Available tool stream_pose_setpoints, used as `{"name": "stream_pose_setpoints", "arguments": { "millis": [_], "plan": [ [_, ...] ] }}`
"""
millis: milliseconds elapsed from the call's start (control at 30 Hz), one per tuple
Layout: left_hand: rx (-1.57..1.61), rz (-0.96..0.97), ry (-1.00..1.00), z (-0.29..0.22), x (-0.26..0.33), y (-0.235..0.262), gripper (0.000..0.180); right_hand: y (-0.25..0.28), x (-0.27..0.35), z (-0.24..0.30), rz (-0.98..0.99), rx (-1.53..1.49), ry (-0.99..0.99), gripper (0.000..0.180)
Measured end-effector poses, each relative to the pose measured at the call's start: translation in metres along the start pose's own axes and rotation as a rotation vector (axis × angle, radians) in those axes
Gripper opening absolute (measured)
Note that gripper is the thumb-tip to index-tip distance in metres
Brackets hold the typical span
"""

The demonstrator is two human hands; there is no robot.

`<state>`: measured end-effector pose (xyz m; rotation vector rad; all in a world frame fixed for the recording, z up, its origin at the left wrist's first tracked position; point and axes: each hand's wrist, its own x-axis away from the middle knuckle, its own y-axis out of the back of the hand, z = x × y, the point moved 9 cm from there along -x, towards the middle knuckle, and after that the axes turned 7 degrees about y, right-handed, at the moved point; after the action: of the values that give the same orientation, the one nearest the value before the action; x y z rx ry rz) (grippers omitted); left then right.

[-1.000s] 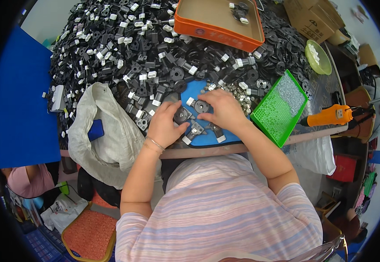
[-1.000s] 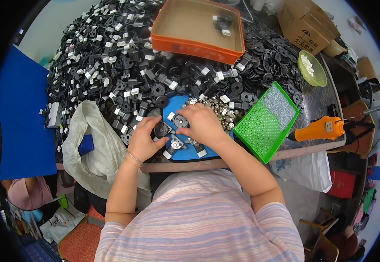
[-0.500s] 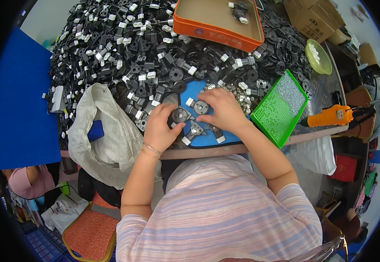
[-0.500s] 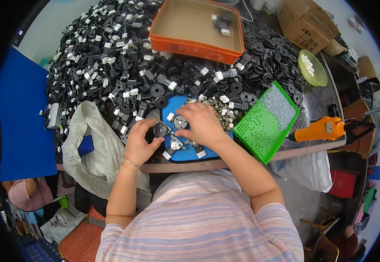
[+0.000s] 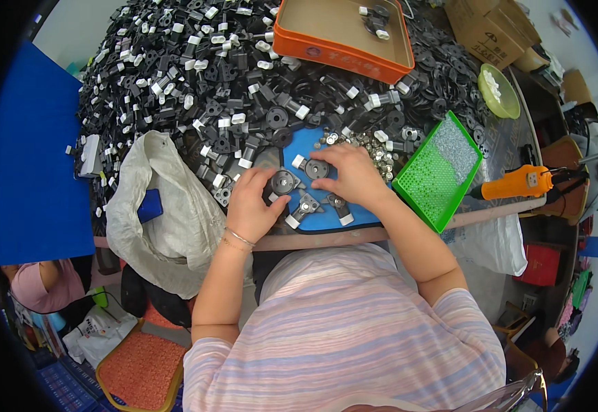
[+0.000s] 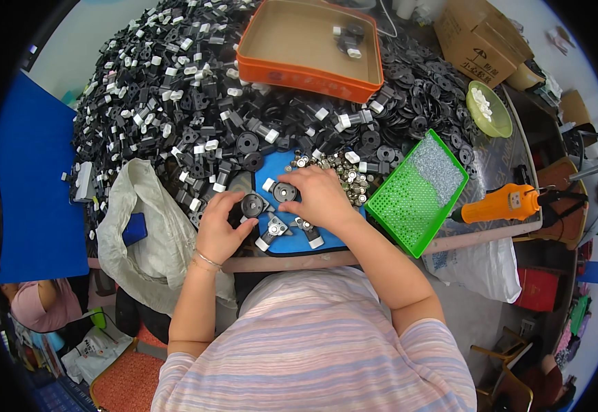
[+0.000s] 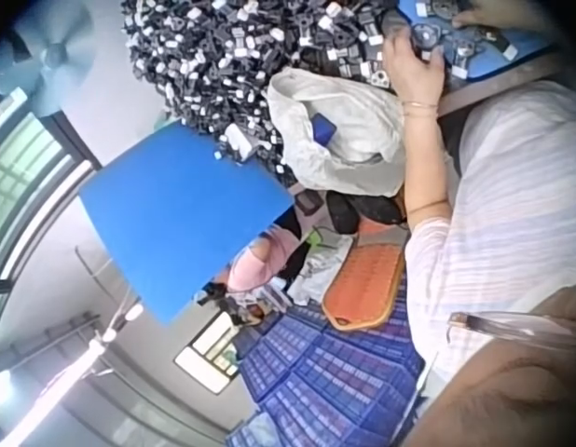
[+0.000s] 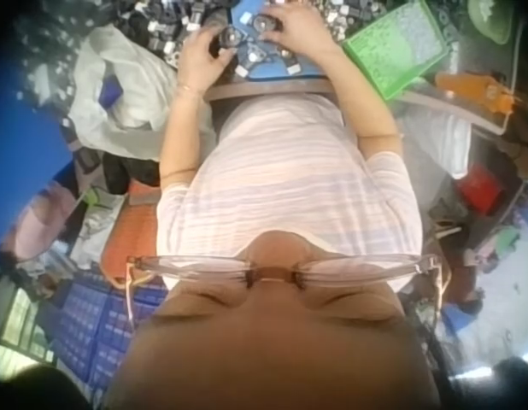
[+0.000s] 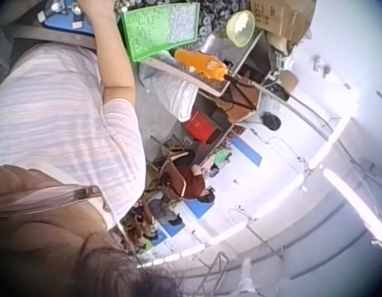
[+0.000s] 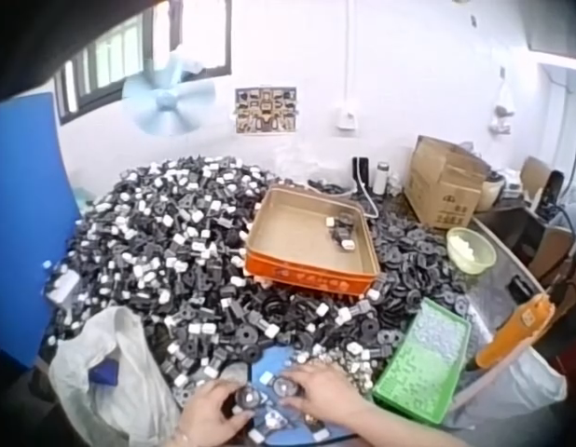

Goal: Assembling small electronic components using an electric screwdriver at a factory workbench.

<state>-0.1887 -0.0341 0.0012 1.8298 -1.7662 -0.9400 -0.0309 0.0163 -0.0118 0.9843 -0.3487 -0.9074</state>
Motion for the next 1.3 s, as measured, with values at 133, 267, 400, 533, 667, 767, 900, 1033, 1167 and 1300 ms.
{"name": "stream_pose_setpoints", "arguments": {
  "millis": [133,267,400,533,667,767,900,1033,1167,1300],
  "plan": [
    [-0.001,-0.027,0.025,0.001,0.002,-0.001,0.046,0.008,-0.002,-0.007,-0.124,-0.206,0.02,0.049],
    [-0.177,0.021,-0.107,-0.026,0.003,-0.013,0.052,0.024,0.002,-0.035,-0.297,-0.568,-0.172,0.046],
    [-0.234,0.062,-0.155,-0.038,0.0,-0.031,0.063,0.021,0.004,-0.045,-0.304,-0.652,-0.213,0.046],
    [-0.289,0.082,-0.15,-0.037,-0.003,-0.042,0.064,0.016,0.006,-0.043,-0.237,-0.604,-0.195,0.047],
    [-0.28,0.085,-0.145,-0.036,-0.003,-0.044,0.066,0.017,0.007,-0.039,-0.212,-0.476,-0.198,0.051],
    [-0.263,0.077,-0.131,-0.035,-0.004,-0.036,0.069,0.016,0.007,-0.025,-0.172,-0.374,-0.132,0.053],
    [-0.24,0.007,-0.082,-0.026,-0.005,-0.019,0.073,0.001,0.006,-0.011,-0.102,-0.221,-0.069,0.049],
    [-0.196,-0.044,-0.083,-0.023,-0.002,-0.011,0.066,0.001,0.005,-0.009,-0.112,-0.14,-0.072,0.048],
    [-0.168,-0.047,-0.06,-0.02,0.003,-0.013,0.057,-0.001,0.004,-0.009,-0.089,-0.147,-0.08,0.049],
    [-0.119,-0.088,-0.05,-0.019,0.006,-0.01,0.046,0.0,0.003,-0.008,-0.093,-0.136,-0.065,0.051]
  ]
}}
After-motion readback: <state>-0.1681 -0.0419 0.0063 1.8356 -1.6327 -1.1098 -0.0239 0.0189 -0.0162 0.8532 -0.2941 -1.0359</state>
